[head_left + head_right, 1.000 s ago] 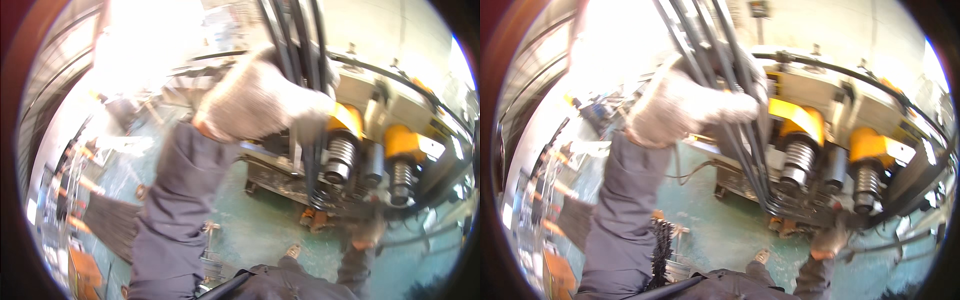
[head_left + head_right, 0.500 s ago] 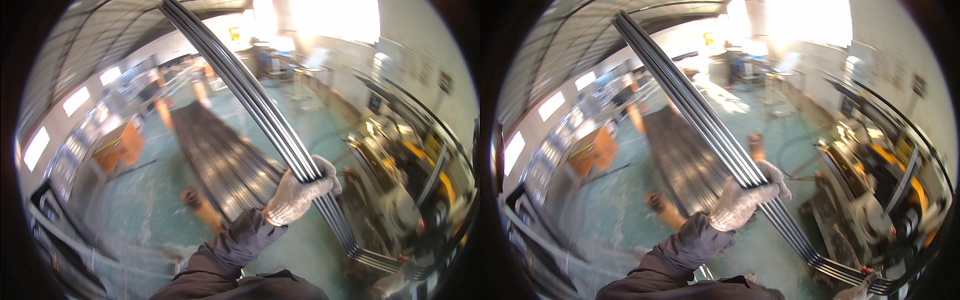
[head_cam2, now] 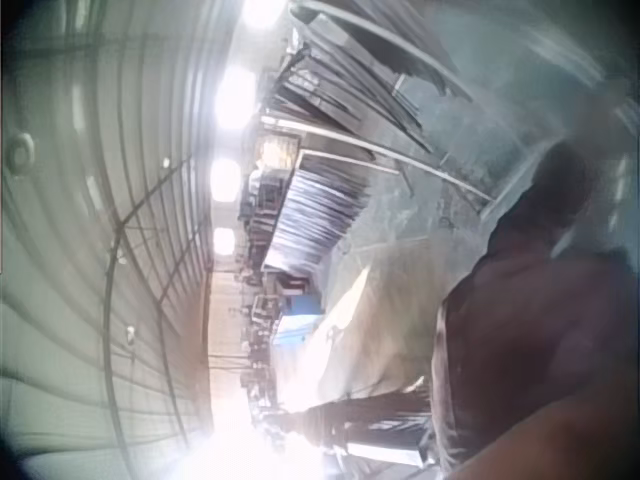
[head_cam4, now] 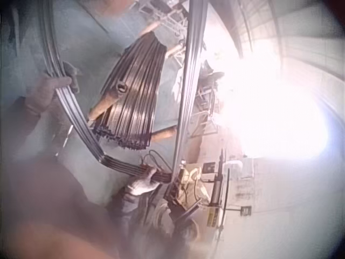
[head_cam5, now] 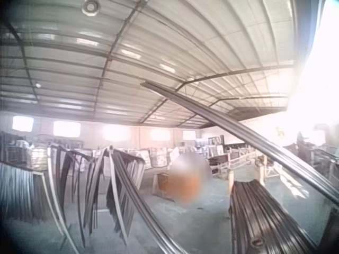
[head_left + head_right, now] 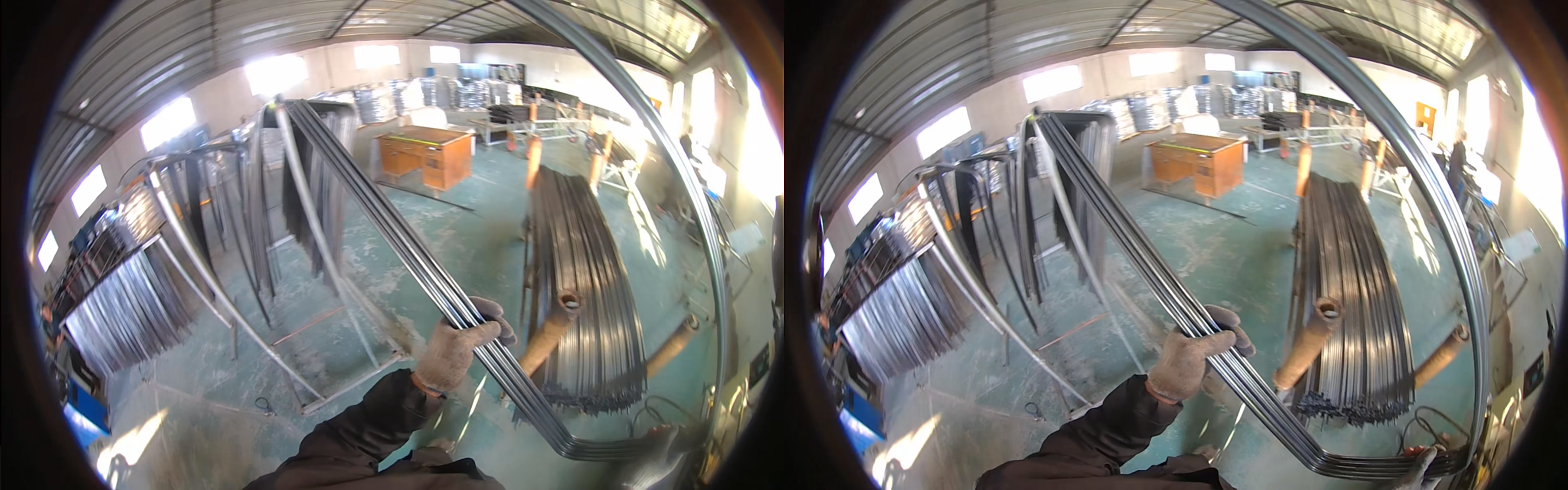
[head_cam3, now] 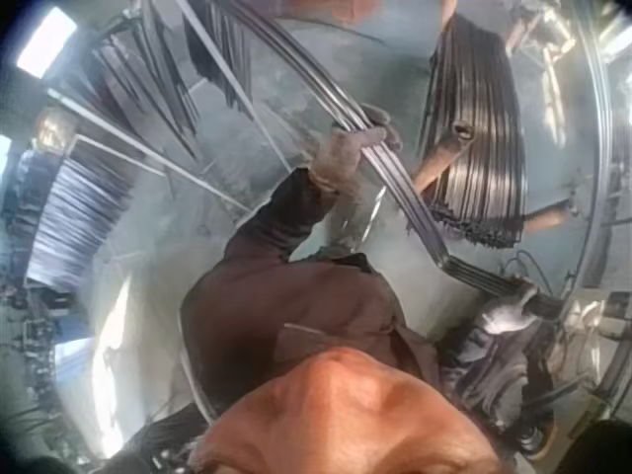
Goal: The person repeatedly picks up bundles of straight metal rods from a rack, feeds them into a bending machine, and removes the bent rods to place them back on the rack. The process is repeated multiple times throughout the video.
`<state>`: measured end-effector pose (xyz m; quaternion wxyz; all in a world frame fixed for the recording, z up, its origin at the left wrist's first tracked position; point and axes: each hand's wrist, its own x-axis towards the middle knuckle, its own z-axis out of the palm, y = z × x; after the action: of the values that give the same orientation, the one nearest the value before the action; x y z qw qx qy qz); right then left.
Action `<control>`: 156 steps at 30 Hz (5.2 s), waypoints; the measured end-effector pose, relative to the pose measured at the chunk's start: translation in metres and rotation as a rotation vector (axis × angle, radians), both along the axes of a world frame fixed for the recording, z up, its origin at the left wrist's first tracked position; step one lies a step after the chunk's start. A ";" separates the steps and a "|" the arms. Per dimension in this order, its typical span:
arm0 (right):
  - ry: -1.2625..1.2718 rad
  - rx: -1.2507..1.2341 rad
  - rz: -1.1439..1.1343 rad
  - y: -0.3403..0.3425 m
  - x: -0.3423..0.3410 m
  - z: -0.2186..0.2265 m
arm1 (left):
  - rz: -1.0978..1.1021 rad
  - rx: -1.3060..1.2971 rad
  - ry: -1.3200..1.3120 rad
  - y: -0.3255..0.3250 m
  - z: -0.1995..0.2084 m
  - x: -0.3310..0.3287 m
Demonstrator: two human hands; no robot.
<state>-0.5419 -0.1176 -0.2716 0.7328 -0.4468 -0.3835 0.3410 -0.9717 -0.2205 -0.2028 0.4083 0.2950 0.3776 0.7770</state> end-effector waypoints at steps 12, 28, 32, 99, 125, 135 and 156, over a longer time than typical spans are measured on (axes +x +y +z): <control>-0.130 0.133 0.133 -0.013 -0.388 0.098 | 0.342 0.205 -0.106 -0.172 0.014 -0.336; -0.900 0.976 0.587 -0.192 -0.914 0.383 | 0.431 0.660 -0.565 -0.299 0.039 -0.637; -0.928 1.117 0.894 -0.264 -0.988 0.314 | 0.419 0.704 -0.597 -0.314 0.013 -0.682; -0.882 -1.039 0.892 0.378 -0.169 -0.300 | 0.076 0.255 1.484 0.385 -0.148 0.035; -1.181 -1.492 0.144 -0.059 -0.025 -0.148 | -0.824 -1.005 -0.617 0.413 -0.329 0.123; -1.247 -1.386 -0.425 -0.217 0.167 -0.176 | -1.016 -0.719 -0.402 0.401 -0.216 0.232; 1.046 0.410 -1.295 -0.217 0.319 -0.153 | -1.478 -0.066 -0.132 0.436 -0.022 0.629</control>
<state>-0.2228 -0.3346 -0.4249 0.9321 -0.2217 0.2806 -0.0584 -0.3427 0.2152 -0.2250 0.8551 0.4125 0.0787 0.3040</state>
